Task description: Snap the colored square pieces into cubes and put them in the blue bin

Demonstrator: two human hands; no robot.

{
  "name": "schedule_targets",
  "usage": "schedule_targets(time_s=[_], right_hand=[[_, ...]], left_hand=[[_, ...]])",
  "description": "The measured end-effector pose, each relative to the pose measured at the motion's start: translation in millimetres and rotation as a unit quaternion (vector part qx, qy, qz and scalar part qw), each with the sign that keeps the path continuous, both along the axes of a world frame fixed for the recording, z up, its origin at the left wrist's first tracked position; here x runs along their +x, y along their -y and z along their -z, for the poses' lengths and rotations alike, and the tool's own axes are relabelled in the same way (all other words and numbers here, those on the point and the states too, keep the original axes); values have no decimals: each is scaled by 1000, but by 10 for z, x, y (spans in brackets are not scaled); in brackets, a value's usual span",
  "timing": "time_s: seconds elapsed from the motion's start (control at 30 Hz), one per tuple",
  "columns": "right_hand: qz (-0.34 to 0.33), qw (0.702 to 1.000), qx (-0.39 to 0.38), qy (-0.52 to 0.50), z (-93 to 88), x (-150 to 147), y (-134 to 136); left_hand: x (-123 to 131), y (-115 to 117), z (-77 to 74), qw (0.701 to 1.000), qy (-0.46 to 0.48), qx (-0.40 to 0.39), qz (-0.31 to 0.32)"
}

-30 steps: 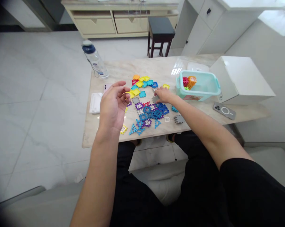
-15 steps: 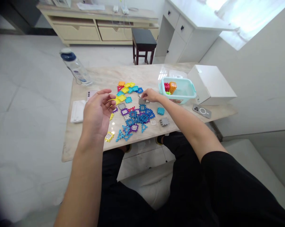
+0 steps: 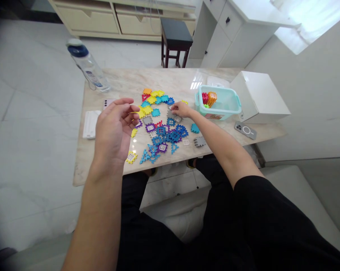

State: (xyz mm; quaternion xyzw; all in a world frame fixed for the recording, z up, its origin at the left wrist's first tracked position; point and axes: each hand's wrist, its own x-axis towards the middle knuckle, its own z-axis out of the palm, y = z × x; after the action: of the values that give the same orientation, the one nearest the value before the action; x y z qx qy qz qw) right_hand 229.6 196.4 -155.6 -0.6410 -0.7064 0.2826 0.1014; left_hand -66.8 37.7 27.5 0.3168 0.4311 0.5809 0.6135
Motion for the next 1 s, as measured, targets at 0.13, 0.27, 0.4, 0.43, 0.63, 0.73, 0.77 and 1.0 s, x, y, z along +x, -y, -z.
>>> schedule_targets(time_s=[0.13, 0.27, 0.4, 0.43, 0.63, 0.73, 0.77, 1.0], right_hand=[[4, 999, -33, 4, -2, 45, 10], [2, 998, -61, 21, -41, 99, 47], [2, 995, -100, -19, -94, 157, 112], [6, 994, -107, -31, -111, 170, 135], [17, 995, -84, -45, -260, 231, 297], [13, 998, -35, -52, -431, 217, 428], [3, 998, -6, -54, -516, 193, 496], [-110, 929, 343, -86, -1166, -237, 1267]], left_hand=[[0, -2, 5, 1000, -6, 0, 3], [-2, 2, 7, 1000, -7, 5, 4], [11, 8, 4, 1000, -8, 10, 3], [19, 10, 3, 1000, -9, 9, 3], [83, 22, -13, 1000, -18, 9, 7], [112, 22, 3, 1000, -20, 6, 10], [121, 19, 19, 1000, -21, 5, 11], [188, -39, 235, 993, -108, -31, 38]])
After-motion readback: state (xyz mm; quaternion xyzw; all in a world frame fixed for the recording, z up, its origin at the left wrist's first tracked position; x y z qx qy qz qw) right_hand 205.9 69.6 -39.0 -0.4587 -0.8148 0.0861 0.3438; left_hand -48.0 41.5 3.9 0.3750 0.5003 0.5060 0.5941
